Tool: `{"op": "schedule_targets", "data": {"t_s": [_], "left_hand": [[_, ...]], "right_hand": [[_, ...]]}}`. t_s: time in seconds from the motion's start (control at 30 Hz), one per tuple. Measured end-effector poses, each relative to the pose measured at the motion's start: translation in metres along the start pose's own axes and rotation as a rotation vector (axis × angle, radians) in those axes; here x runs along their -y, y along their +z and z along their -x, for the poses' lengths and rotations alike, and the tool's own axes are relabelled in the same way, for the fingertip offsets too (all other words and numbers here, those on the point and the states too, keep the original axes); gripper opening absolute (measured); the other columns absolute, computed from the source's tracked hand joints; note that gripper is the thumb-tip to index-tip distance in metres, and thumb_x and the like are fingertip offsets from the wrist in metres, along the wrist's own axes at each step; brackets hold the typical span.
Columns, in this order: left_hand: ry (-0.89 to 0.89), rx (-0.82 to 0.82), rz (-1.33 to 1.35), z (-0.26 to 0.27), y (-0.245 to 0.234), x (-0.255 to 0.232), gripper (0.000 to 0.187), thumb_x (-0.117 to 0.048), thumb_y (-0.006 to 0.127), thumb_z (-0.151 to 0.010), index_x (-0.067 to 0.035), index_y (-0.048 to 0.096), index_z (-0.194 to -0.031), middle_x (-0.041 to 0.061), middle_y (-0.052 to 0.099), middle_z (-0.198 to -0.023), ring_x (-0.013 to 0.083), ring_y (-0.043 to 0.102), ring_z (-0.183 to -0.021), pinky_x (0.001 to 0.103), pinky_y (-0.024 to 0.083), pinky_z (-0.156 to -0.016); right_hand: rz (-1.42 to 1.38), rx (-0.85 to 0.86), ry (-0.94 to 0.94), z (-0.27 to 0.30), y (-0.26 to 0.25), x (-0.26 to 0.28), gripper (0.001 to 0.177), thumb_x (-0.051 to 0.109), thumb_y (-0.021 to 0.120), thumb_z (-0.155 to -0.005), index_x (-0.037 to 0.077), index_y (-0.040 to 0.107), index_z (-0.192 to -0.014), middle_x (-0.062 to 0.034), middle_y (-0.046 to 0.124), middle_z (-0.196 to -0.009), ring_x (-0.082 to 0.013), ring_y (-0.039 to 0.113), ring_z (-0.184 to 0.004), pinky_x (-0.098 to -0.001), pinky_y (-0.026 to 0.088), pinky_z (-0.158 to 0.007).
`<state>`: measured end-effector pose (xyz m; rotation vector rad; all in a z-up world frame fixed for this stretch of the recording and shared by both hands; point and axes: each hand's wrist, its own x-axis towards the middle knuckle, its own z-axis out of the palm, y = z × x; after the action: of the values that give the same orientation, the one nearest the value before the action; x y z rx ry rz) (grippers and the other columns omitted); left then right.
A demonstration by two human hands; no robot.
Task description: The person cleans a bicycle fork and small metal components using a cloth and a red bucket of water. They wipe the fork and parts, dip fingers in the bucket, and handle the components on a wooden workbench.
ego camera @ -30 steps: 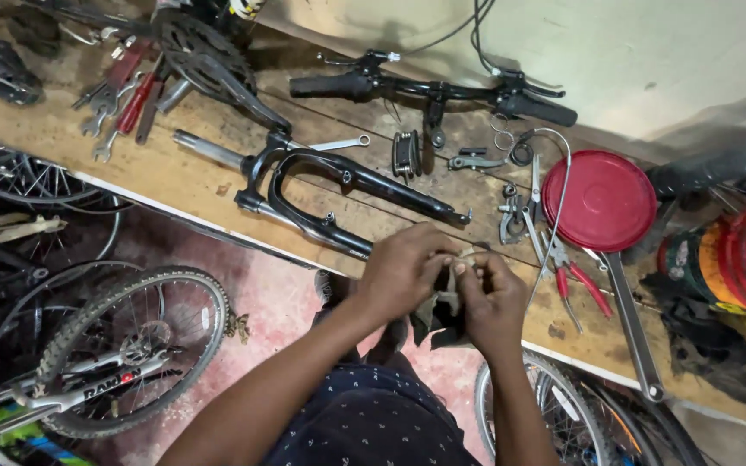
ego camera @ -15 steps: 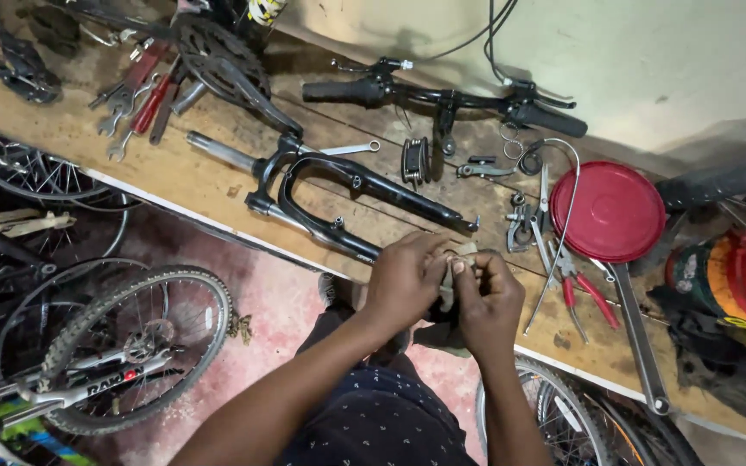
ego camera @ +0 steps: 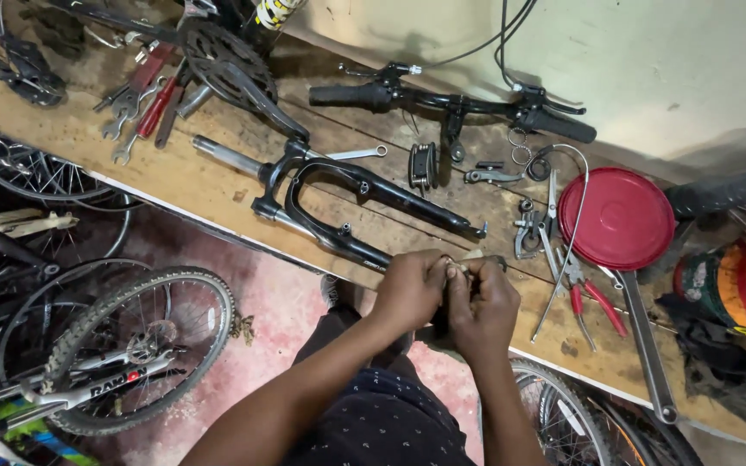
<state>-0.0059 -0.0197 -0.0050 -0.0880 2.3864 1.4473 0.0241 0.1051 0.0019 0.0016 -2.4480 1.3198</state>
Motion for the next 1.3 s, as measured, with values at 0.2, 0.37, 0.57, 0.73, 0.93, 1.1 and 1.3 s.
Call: {"op": "schedule_targets", "data": {"t_s": [0.2, 0.37, 0.57, 0.73, 0.93, 1.1, 1.3], "left_hand": [[0.699, -0.212, -0.618, -0.006, -0.006, 0.015, 0.013, -0.017, 0.059, -0.085, -0.01, 0.067, -0.092, 0.007, 0.063, -0.078, 0.0275, 0.066, -0.081, 0.037, 0.053, -0.071], [0.252, -0.098, -0.214, -0.004, -0.009, 0.013, 0.019, -0.025, 0.054, -0.091, -0.014, 0.068, -0.086, 0.003, 0.063, -0.067, 0.0268, 0.069, -0.073, 0.041, 0.053, -0.066], [0.497, -0.168, -0.438, -0.001, -0.016, 0.012, 0.015, -0.013, 0.053, -0.087, -0.01, 0.068, -0.086, 0.011, 0.066, -0.074, 0.0344, 0.068, -0.079, 0.042, 0.054, -0.067], [0.593, -0.16, -0.566, 0.003, -0.041, -0.004, 0.016, -0.009, 0.053, -0.087, -0.006, 0.067, -0.08, 0.009, 0.063, -0.07, 0.0316, 0.067, -0.073, 0.039, 0.053, -0.066], [0.081, -0.164, 0.106, 0.021, -0.055, -0.03, 0.025, -0.024, 0.057, -0.091, -0.018, 0.07, -0.071, -0.001, 0.069, -0.056, 0.0233, 0.073, -0.068, 0.032, 0.055, -0.064], [0.051, -0.132, 0.323, 0.022, -0.056, -0.038, 0.032, -0.02, 0.058, -0.093, -0.011, 0.071, -0.066, 0.005, 0.065, -0.051, 0.0176, 0.067, -0.053, 0.027, 0.052, -0.058], [0.174, -0.129, 0.275, 0.023, -0.041, -0.021, 0.035, -0.016, 0.058, -0.095, -0.011, 0.066, -0.061, 0.007, 0.062, -0.049, 0.0228, 0.064, -0.05, 0.029, 0.05, -0.057]], "right_hand": [[0.039, 0.062, -0.03, -0.003, 0.001, 0.007, 0.004, 0.008, 0.07, -0.087, 0.007, 0.066, -0.085, -0.0152, 0.058, -0.063, -0.0366, 0.06, -0.06, -0.0396, 0.049, -0.057], [0.007, 0.063, -0.01, -0.007, 0.005, 0.014, 0.005, 0.009, 0.069, -0.087, 0.008, 0.066, -0.085, -0.0152, 0.057, -0.061, -0.0356, 0.059, -0.058, -0.0389, 0.048, -0.055], [0.045, 0.131, -0.029, -0.008, 0.008, 0.008, 0.003, 0.012, 0.068, -0.087, 0.01, 0.067, -0.085, -0.0131, 0.056, -0.06, -0.0331, 0.059, -0.056, -0.0376, 0.047, -0.055], [0.007, 0.178, -0.054, -0.014, 0.004, 0.012, 0.004, 0.011, 0.074, -0.085, 0.011, 0.069, -0.085, -0.0124, 0.066, -0.07, -0.0356, 0.067, -0.07, -0.041, 0.052, -0.065], [-0.664, -0.1, 0.217, -0.015, -0.003, 0.015, 0.01, 0.02, 0.05, -0.104, 0.012, 0.052, -0.098, -0.0013, 0.056, -0.106, -0.0088, 0.05, -0.103, -0.0267, 0.038, -0.1], [-0.824, -0.036, 0.397, -0.006, 0.004, 0.017, 0.02, 0.013, 0.062, -0.092, 0.004, 0.058, -0.109, -0.002, 0.06, -0.091, -0.011, 0.062, -0.085, -0.0231, 0.05, -0.079], [-0.602, 0.079, 0.474, -0.003, 0.015, 0.016, 0.032, 0.007, 0.07, -0.086, -0.002, 0.062, -0.116, -0.0102, 0.064, -0.103, -0.0171, 0.059, -0.098, -0.0329, 0.052, -0.083]]}}
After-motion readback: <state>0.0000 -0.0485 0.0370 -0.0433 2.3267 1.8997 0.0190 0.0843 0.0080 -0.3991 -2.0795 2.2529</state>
